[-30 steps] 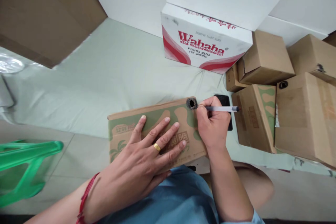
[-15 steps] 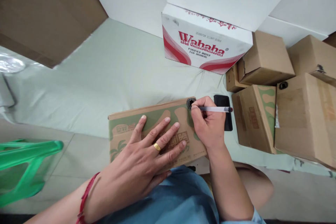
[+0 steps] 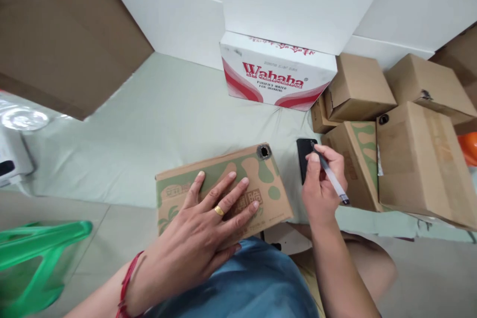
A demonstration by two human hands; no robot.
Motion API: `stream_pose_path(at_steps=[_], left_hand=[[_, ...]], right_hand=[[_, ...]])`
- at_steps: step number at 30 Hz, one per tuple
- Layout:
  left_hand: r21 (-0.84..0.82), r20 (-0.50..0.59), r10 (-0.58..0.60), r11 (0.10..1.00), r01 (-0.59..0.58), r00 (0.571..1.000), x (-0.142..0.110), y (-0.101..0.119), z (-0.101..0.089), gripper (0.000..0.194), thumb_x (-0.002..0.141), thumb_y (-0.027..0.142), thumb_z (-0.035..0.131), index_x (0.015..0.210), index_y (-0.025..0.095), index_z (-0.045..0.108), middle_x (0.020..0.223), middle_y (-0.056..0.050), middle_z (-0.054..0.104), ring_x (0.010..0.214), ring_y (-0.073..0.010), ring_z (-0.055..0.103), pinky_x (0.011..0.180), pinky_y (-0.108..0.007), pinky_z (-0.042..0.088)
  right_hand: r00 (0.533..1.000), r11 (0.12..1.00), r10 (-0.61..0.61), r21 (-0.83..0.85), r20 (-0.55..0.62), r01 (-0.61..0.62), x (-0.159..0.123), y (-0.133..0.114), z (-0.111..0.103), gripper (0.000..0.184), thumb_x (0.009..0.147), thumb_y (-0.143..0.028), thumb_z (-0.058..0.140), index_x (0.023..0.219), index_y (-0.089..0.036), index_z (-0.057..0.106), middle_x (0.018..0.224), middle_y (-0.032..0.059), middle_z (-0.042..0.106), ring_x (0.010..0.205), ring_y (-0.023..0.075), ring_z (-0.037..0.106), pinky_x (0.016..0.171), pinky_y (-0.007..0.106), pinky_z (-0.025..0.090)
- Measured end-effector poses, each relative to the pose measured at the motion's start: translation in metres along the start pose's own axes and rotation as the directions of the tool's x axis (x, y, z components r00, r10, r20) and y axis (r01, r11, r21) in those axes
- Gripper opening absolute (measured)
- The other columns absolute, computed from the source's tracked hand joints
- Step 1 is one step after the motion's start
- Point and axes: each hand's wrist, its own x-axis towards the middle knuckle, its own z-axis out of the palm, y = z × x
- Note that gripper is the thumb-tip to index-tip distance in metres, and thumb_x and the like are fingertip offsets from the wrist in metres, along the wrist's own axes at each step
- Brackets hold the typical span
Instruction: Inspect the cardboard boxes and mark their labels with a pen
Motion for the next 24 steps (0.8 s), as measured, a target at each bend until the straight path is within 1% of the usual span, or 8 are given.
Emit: stream_pose_path(at_steps=[4,7,10,12,15,17,20,24], left_hand=[[-0.02,-0.002,0.005,1.0,-0.005,1.0,0.0,-0.002,0.0,0.065,0.101,0.054,0.072,0.161,0.034,0.058,0.176,-0.01,0.047,0.167,-0.0419,0.036,0.137,-0.067,-0.01],[-0.053,0.016,0.019,0.998,-0.019,1.0,0.001,-0.008,-0.002,0.061,0.102,0.051,0.071,0.161,0.037,0.059,0.177,-0.004,0.048,0.168,-0.0408,0.034,0.138,-0.065,-0.01],[-0.072,0.055,0.042,0.997,-0.038,0.998,0.005,-0.016,-0.006,0.061,0.103,0.049,0.07,0.162,0.039,0.057,0.176,-0.001,0.048,0.169,-0.0418,0.032,0.138,-0.069,-0.003],[-0.077,0.077,0.051,0.996,-0.045,0.996,0.007,-0.02,-0.008,0.062,0.103,0.049,0.071,0.162,0.04,0.056,0.176,-0.002,0.049,0.169,-0.0424,0.032,0.137,-0.071,0.001],[-0.069,0.09,0.049,0.997,-0.043,0.995,0.009,-0.022,-0.009,0.062,0.102,0.045,0.072,0.161,0.041,0.057,0.175,-0.002,0.05,0.168,-0.0421,0.033,0.137,-0.072,0.005],[-0.049,0.082,0.047,0.998,-0.043,0.995,0.009,-0.023,-0.008,0.063,0.101,0.039,0.071,0.162,0.041,0.056,0.175,-0.002,0.049,0.168,-0.0418,0.034,0.136,-0.073,0.006],[-0.004,0.062,0.07,0.998,-0.07,0.996,0.008,-0.023,-0.004,0.069,0.096,0.034,0.072,0.163,0.04,0.055,0.176,-0.004,0.049,0.167,-0.0429,0.036,0.135,-0.075,0.008],[0.053,0.067,0.095,0.994,-0.098,0.993,0.007,-0.024,0.0,0.076,0.09,0.031,0.073,0.163,0.039,0.055,0.176,-0.005,0.047,0.166,-0.0456,0.036,0.133,-0.078,0.01]], right_hand=[[0.923,0.913,-0.253,-0.244,0.291,0.327,-0.025,0.037,-0.039,0.022,0.105,-0.021,0.059,0.123,-0.021,0.072,0.104,0.0108,0.075,0.095,0.0256,0.073,0.087,0.04,0.058],[0.779,0.864,-0.212,-0.26,0.59,0.432,-0.051,0.053,-0.05,0.031,0.099,-0.018,0.061,0.127,-0.02,0.074,0.103,0.0125,0.074,0.094,0.0295,0.069,0.079,0.041,0.059],[0.677,0.848,-0.125,-0.275,0.725,0.452,-0.07,0.06,-0.046,0.044,0.092,-0.018,0.065,0.135,-0.023,0.073,0.107,0.0136,0.073,0.097,0.0334,0.066,0.076,0.044,0.061],[0.705,0.846,-0.092,-0.318,0.703,0.427,-0.077,0.064,-0.039,0.054,0.093,-0.014,0.059,0.145,-0.026,0.069,0.108,0.014,0.074,0.098,0.0347,0.065,0.078,0.045,0.061],[0.891,0.822,-0.064,-0.483,0.449,0.302,-0.079,0.073,-0.031,0.054,0.101,-0.016,0.049,0.154,-0.02,0.059,0.115,0.0184,0.074,0.101,0.0361,0.062,0.088,0.051,0.059],[0.97,0.78,-0.014,-0.605,0.241,0.161,-0.077,0.08,-0.026,0.056,0.107,-0.029,0.05,0.159,-0.01,0.051,0.129,0.0265,0.069,0.111,0.0395,0.061,0.097,0.058,0.055],[0.973,0.692,0.174,-0.722,0.153,-0.011,-0.071,0.086,-0.012,0.075,0.109,-0.049,0.049,0.164,0.002,0.04,0.146,0.0367,0.058,0.126,0.046,0.056,0.103,0.063,0.05],[0.891,0.598,0.413,-0.795,0.191,-0.107,-0.052,0.081,0.009,0.078,0.108,-0.051,0.052,0.165,0.003,0.04,0.15,0.036,0.056,0.132,0.0486,0.054,0.106,0.059,0.048]])
